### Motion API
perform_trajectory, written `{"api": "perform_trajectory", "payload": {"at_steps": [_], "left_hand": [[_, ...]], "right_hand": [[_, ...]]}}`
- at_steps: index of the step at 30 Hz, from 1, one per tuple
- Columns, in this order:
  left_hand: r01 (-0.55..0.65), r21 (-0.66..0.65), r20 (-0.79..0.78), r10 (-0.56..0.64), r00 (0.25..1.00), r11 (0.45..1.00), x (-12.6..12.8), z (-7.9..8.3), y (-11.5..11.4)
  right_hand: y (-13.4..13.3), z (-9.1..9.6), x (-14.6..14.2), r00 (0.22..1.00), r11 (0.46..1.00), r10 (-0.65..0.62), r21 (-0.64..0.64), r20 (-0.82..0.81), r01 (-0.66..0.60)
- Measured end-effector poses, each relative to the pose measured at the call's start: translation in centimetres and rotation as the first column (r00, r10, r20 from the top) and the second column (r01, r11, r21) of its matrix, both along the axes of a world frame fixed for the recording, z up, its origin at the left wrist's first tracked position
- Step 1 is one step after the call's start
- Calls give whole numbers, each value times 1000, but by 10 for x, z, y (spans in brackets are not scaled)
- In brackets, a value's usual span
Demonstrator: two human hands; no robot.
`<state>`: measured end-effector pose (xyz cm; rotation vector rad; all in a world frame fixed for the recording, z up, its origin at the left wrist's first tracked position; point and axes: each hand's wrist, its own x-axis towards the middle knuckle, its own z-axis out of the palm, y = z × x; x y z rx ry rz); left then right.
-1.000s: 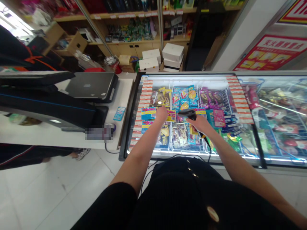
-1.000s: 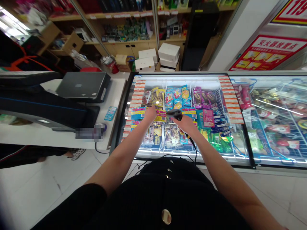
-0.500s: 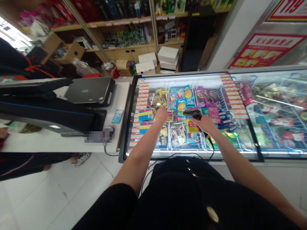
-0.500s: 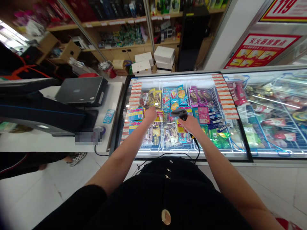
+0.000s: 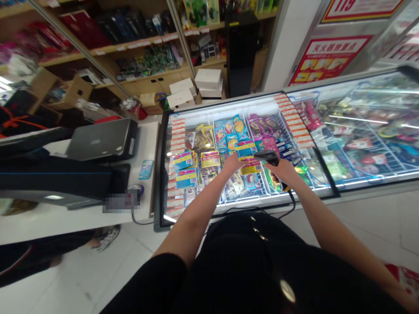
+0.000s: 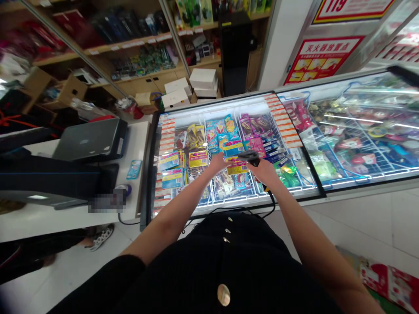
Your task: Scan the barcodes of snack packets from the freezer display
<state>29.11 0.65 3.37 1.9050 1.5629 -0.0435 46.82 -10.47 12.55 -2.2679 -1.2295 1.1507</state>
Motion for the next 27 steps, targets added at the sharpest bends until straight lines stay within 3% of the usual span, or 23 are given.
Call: {"api": "perform_trajectory", "payload": {"at_steps": [6, 15, 21, 27], "left_hand": [[10, -60, -32, -12, 999, 998, 16, -8, -22], [-123, -83, -24, 121, 992, 989, 23, -3, -23], [-79, -36, 3, 79, 997, 996, 23, -11, -33], [-190, -63, 38, 192, 981, 980, 15, -18, -25]], "right_hand": [[-22, -10, 16, 998, 998, -52, 27, -25, 53], [-38, -10, 23, 996, 997, -77, 25, -48, 79], [-40, -12, 26, 996, 997, -74, 30, -51, 76], [-40, -12, 26, 996, 997, -72, 25, -47, 73]]}}
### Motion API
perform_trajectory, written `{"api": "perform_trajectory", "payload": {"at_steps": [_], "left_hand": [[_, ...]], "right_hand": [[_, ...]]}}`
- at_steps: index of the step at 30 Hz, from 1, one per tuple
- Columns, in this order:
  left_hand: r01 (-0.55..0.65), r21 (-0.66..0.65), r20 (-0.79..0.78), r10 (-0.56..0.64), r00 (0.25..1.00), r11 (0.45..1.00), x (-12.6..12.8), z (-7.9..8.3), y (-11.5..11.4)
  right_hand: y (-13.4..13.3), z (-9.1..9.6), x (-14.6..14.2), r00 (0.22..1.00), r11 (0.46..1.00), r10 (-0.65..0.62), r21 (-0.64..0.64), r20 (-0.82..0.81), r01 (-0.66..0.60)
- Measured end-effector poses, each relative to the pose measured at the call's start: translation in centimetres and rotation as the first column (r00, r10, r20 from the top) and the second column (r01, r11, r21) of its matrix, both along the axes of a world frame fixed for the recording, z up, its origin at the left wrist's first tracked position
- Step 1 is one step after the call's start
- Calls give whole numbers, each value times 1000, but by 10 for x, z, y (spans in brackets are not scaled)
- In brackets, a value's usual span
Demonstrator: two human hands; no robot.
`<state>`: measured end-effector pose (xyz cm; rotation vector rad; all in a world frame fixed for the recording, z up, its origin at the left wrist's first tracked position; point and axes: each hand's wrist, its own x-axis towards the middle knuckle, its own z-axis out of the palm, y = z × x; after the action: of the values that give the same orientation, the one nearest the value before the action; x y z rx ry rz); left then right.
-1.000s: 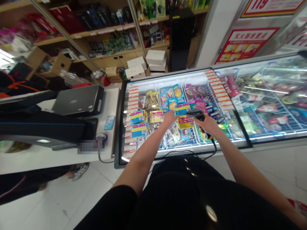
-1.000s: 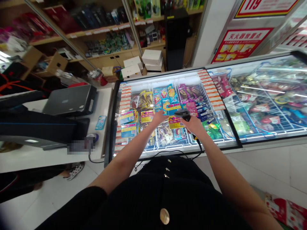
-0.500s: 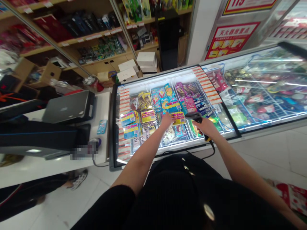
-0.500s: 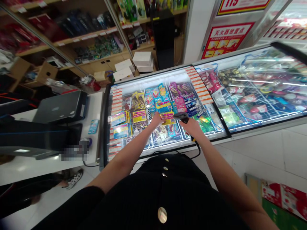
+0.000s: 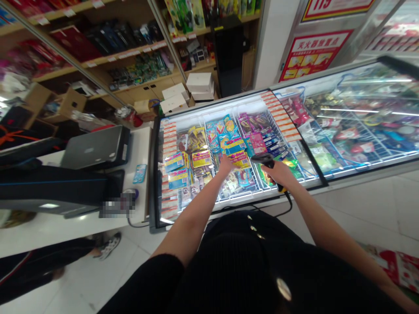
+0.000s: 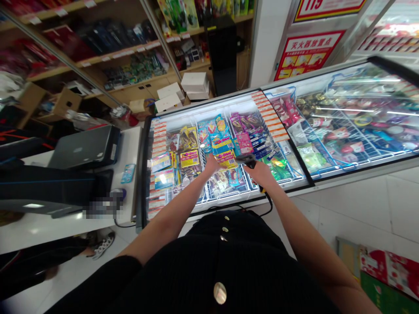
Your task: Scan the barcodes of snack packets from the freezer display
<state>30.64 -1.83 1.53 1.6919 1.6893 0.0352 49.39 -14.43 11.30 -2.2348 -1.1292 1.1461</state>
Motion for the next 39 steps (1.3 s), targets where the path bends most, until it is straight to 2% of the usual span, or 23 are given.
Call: {"api": "perform_trajectory", "payload": {"at_steps": [4, 7, 11, 15, 21, 27, 33, 39], "left_hand": [[-121, -57, 74, 125, 989, 991, -6, 3, 9], [-219, -175, 209, 254, 944, 960, -8, 10, 15], [-241, -310, 355, 347, 868, 920, -12, 24, 19], [-234, -328, 431, 366, 825, 915, -15, 35, 19], [-223, -329, 434, 356, 828, 918, -19, 42, 18], [-227, -321, 435, 355, 828, 920, -23, 41, 21], [-257, -330, 451, 390, 803, 909, -30, 41, 22], [-289, -293, 489, 402, 774, 912, -57, 32, 31]], "right_hand": [[1, 1, -2, 1000, 1000, 10, -9, 15, -10], [1, 3, -5, 1000, 1000, 15, -10, 25, -15], [2, 7, -8, 1000, 1000, 10, -21, 8, -10], [3, 11, -10, 1000, 1000, 6, -8, 1, -6], [5, 19, -15, 999, 999, 28, -29, 35, -27], [7, 17, -18, 1000, 999, 25, -27, 8, -25], [12, 13, -21, 995, 997, 81, -18, 63, -80], [26, 16, -36, 985, 989, 148, -38, 88, -145]]}}
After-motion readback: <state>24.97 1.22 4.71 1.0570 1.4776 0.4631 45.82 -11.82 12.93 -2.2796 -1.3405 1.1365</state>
